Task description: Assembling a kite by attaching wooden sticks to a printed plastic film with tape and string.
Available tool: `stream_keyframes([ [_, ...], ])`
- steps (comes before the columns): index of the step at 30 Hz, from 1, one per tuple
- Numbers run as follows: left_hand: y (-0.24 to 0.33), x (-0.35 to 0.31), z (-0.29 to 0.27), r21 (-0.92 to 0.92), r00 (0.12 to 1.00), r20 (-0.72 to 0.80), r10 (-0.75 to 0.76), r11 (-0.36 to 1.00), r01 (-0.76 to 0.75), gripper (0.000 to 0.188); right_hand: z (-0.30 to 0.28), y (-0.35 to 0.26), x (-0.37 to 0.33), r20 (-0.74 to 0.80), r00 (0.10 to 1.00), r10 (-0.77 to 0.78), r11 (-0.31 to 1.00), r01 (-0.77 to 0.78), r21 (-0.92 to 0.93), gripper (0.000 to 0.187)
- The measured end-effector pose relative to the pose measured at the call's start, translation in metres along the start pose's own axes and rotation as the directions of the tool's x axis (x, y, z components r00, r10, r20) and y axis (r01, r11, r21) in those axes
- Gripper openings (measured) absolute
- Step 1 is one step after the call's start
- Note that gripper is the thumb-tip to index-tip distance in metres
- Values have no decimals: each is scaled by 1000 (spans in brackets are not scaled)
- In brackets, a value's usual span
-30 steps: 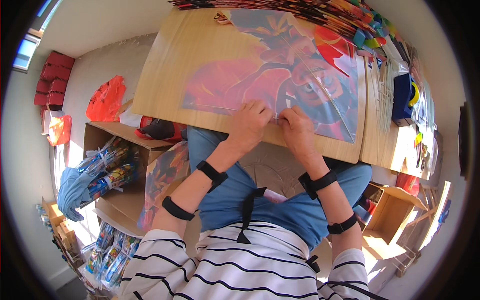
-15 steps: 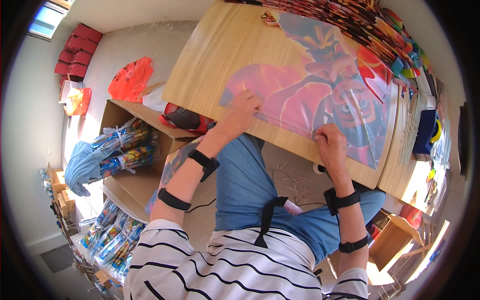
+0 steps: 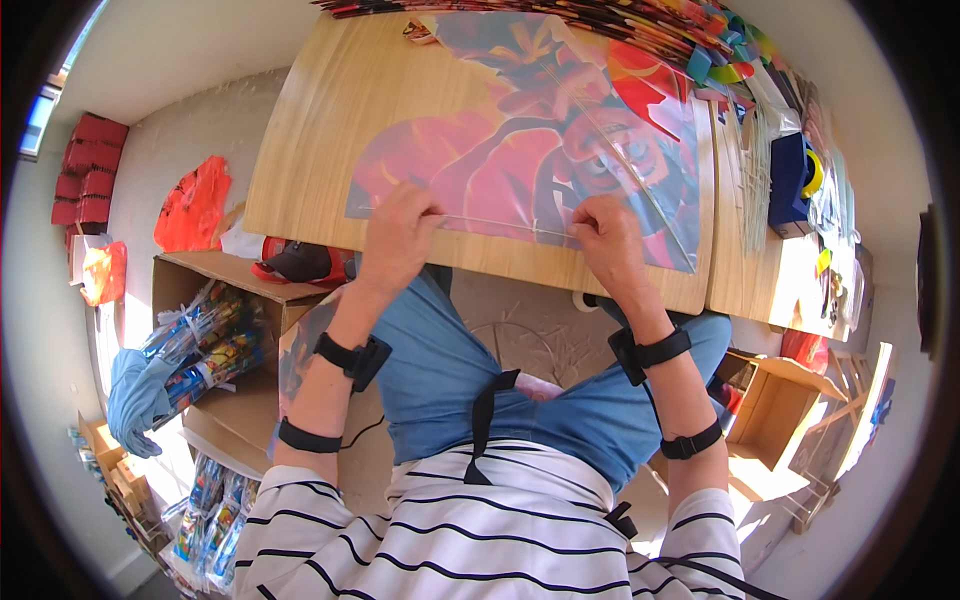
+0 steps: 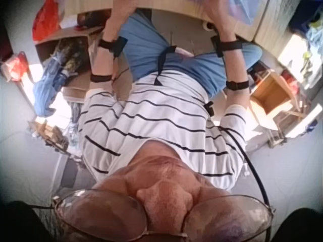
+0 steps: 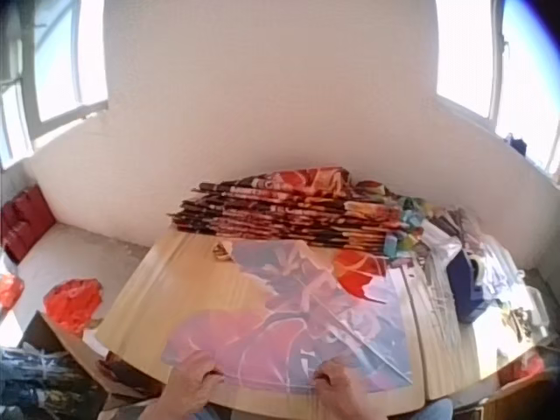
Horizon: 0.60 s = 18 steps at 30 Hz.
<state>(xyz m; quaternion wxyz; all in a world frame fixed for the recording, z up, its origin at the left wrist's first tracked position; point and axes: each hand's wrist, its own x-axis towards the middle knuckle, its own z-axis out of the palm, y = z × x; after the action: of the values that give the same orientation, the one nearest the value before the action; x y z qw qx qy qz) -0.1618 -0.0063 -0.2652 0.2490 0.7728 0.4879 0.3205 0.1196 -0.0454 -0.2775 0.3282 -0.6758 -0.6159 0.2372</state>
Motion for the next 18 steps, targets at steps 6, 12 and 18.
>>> stream_keyframes([
  [6,30,11,78,-71,994,83,70,995,-64,10,35,-13,2,16,985,-172,976,173,-129,3],
  [12,34,15,80,7,995,94,-25,1000,24,12,38,-2,2,8,969,-245,954,243,-176,3],
  [18,39,15,79,31,992,110,-53,998,50,11,8,19,-1,91,984,-152,962,168,-214,6],
])
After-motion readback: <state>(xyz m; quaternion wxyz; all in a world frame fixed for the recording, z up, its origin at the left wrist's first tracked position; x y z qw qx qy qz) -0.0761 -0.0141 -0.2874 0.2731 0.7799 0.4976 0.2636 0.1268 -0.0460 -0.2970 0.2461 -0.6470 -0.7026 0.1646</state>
